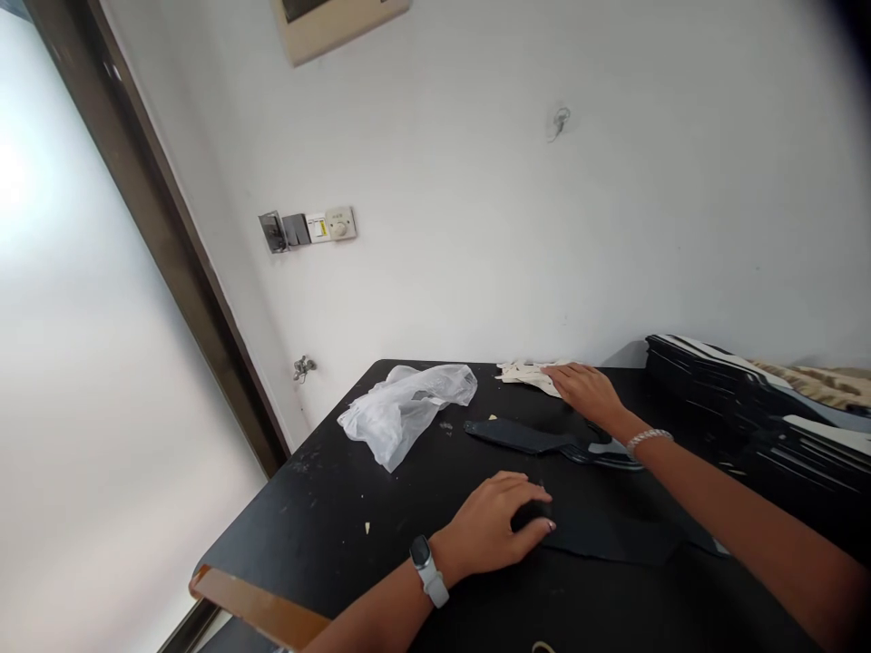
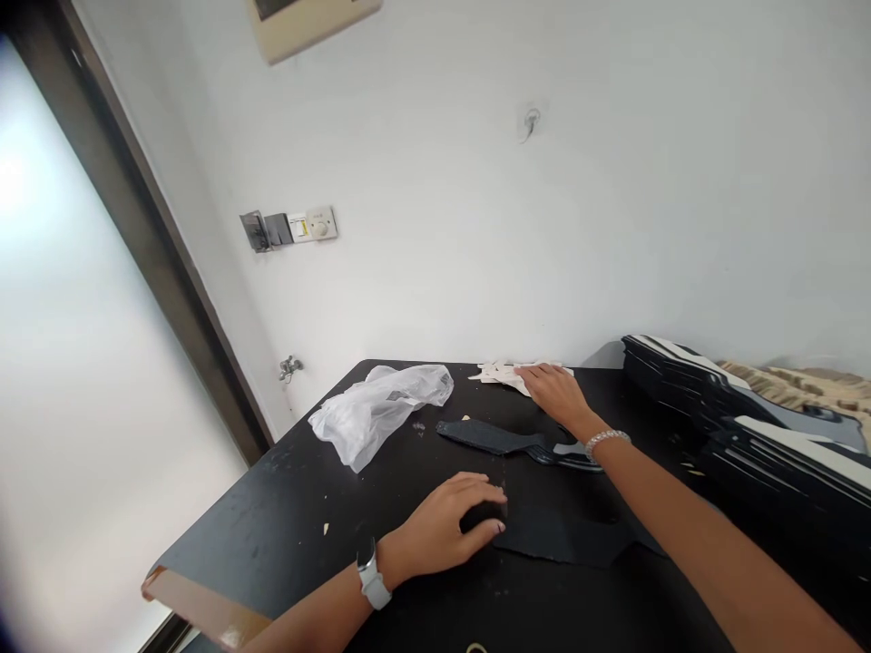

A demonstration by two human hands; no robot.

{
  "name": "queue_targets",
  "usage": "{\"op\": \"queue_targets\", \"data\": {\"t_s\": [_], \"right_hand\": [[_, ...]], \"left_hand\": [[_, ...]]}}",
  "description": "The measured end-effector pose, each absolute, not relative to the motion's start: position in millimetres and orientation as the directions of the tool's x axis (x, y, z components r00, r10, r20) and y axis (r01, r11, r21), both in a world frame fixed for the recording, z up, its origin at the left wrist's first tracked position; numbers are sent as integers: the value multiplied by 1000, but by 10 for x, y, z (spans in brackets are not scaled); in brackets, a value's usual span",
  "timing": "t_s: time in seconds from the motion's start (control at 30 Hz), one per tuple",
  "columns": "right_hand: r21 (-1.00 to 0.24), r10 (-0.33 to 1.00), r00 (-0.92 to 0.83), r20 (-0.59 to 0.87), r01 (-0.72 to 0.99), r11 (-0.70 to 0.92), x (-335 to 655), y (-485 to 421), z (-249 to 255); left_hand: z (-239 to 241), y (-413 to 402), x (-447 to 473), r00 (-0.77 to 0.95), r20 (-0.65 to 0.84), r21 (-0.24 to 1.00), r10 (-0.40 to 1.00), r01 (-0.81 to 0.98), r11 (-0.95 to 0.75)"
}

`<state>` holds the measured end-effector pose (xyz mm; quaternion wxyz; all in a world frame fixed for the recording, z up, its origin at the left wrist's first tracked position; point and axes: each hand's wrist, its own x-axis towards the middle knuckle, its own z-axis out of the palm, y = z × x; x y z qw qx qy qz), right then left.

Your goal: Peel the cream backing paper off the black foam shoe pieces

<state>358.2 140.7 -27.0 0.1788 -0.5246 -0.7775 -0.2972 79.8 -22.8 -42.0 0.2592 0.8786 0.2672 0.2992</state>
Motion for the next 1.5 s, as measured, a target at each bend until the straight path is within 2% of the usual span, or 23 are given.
{"op": "queue_targets", "data": {"t_s": [0.1,0.2,0.27,0.37,0.43,0.63,0.83,0.97,1.13,1.27,1.4,1.5], "right_hand": [[328,620,-466,632,885,330,3523,1133,-105],[412,525,-590,613,806,425,3507,610,-159],[530,360,-737,572,667,524,3507,185,-310],[542,342,-741,577,661,518,3498,-355,-525],[467,396,-695,600,706,532,3486,-556,-562],[284,558,-628,542,762,582,3506,-548,-443],[-62,750,-512,419,808,586,3460,-582,-507],[-181,797,-480,368,803,567,3378,-655,-479],[-210,800,-491,344,791,575,3283,-718,-438],[-216,760,-451,469,775,593,3208,-763,-409],[-112,607,-440,662,743,660,3153,-786,-393],[-17,517,-464,719,732,681,3135,-796,-389]], "left_hand": [[-380,-179,803,509,369,798,778,255,-546],[-367,-121,826,420,177,977,890,32,-210],[-377,-113,851,478,28,997,878,-79,12],[-411,-160,907,595,-75,984,800,-87,157],[-438,-199,944,610,-97,982,786,-72,177],[-461,-155,941,563,-104,981,820,-76,176],[-434,-125,909,534,-73,987,842,-82,138],[-389,-150,915,505,-44,985,862,-124,123],[-343,-181,925,484,-13,980,875,-169,108],[-376,-224,966,506,-5,983,863,-157,98],[-434,-298,1015,620,-50,992,783,-62,113],[-435,-336,1024,691,-85,988,717,-35,150]]}}
